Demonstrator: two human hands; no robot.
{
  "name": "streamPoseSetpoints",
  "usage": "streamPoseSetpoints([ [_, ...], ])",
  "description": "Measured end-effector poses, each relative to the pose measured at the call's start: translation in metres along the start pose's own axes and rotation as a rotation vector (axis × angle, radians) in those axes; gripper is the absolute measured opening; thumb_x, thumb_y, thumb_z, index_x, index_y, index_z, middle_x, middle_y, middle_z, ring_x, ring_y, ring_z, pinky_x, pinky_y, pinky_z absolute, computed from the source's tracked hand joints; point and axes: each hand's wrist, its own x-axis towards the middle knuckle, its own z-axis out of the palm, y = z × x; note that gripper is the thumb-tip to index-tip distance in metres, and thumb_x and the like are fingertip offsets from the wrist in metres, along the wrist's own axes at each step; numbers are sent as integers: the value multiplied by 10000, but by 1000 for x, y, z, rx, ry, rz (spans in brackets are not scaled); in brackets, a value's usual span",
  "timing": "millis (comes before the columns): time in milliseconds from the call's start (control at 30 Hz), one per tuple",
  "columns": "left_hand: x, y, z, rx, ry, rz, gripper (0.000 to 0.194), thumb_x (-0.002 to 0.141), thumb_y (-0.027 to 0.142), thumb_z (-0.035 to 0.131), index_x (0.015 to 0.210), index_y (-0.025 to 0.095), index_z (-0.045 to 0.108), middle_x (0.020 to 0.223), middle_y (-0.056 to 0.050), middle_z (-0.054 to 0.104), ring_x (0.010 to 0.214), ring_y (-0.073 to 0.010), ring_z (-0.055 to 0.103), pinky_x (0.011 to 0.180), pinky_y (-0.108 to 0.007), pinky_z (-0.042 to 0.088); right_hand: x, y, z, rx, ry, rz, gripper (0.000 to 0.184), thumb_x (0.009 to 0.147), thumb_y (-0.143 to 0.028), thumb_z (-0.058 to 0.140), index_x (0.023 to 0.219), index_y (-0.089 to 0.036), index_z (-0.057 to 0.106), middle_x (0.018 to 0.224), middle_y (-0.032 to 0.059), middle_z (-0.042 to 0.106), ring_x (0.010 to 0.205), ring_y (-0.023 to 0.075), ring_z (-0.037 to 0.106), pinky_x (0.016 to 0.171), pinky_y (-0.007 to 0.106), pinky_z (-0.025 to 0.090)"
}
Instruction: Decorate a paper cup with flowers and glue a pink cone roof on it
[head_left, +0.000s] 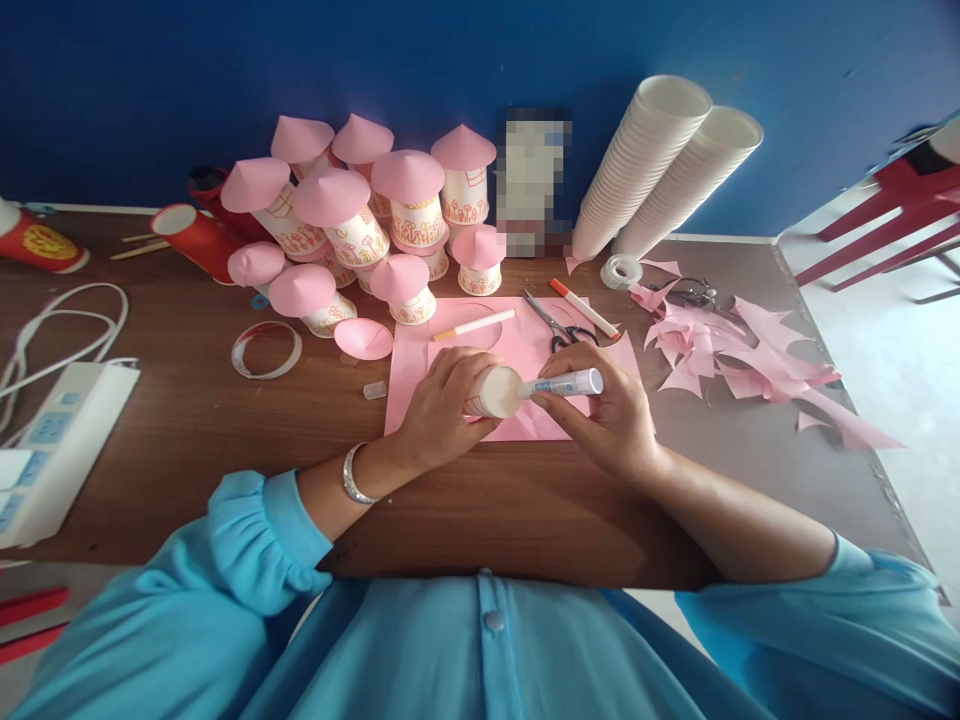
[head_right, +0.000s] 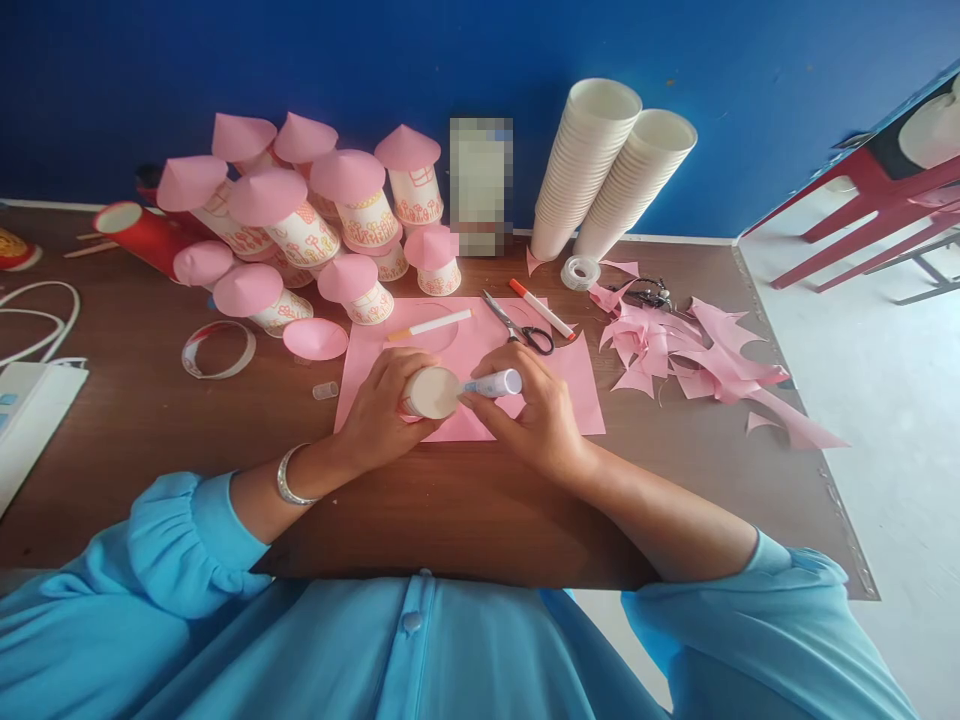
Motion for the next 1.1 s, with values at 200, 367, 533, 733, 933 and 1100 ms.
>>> streamPoseSetpoints([
  [200,1,-4,-1,32,10,-36,553,871,323,719,1341,227,443,1231,-121,607,1178,-296,586,986,-477,529,-5,-7,5,-3,-40,-1,124,917,-280,726,937,-234,612,854,14,661,762,173,625,697,331,513],
  [367,1,-4,1,9,-27,-20,567,874,343,711,1361,227,446,1249,-130,613,1189,-308,581,982,-475,518,-8,-12,9,114,-86,-93,151,912,-259,743,1007,-232,629,901,33,682,819,189,669,727,341,548],
  [533,0,-1,5,-28,-95,28,529,933,413,637,1397,250,441,1244,-115,628,1158,-301,581,970,-466,505,-7,-11,10,123,-26,-131,182,911,-219,735,1053,-255,626,952,48,694,917,228,685,793,389,562],
  [733,2,2,3,-66,-80,78,481,997,514,514,1374,221,469,1212,-124,636,1123,-286,579,963,-452,496,-5,-9,10,133,-75,-144,164,927,-243,723,1054,-244,619,943,47,690,909,218,684,773,366,564],
  [933,2,1,1,-28,-70,61,508,962,465,600,1386,224,459,1209,-121,639,1136,-286,590,952,-443,514,-5,-11,10,107,-107,-146,130,942,-267,712,1024,-229,618,921,43,684,863,195,675,745,342,571],
  [1100,1,0,1,-33,-63,33,502,937,402,641,1373,231,461,1215,-119,641,1152,-293,597,946,-450,530,-4,-9,9,83,-125,-166,119,946,-255,702,1021,-228,614,929,46,683,846,189,670,722,332,564],
])
